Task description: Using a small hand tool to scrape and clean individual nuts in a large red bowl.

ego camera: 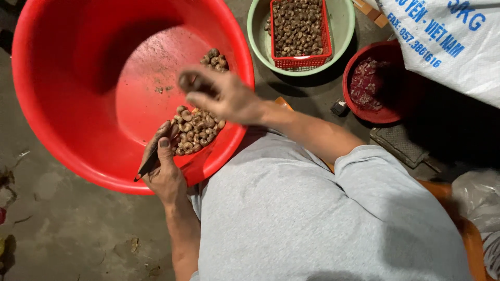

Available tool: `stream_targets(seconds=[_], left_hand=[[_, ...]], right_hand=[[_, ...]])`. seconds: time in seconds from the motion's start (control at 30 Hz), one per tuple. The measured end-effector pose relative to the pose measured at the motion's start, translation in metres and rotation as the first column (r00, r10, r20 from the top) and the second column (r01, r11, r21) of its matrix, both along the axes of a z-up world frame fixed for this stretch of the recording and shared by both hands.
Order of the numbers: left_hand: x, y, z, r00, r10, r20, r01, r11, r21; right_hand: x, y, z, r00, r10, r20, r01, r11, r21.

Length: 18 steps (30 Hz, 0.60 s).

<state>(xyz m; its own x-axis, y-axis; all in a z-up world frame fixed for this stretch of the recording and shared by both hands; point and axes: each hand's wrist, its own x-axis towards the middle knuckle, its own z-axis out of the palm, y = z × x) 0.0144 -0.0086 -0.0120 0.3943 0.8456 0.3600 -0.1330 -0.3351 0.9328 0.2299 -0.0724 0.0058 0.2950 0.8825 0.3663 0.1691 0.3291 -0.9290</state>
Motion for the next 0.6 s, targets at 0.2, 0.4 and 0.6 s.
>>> stream_targets(seconds=[0.2,0.4,0.6], left_hand=[[0.005,-0.008,0.014,0.998,-0.009,-0.054,0.004,0.997,-0.081],[0.006,-0.008,0.014,0.996,-0.005,-0.093,-0.002,0.997,-0.077],[0.006,-0.011,0.019,0.986,0.004,-0.17,-0.015,0.998,-0.065]], right_hand=[[0.078,-0.001,-0.015,0.884,-0.45,-0.125,0.467,0.856,0.222],[0.168,-0.013,-0.069,0.766,-0.636,0.094,0.639,0.769,-0.006],[0.194,-0.016,-0.112,0.642,-0.704,0.304,0.756,0.648,-0.095]])
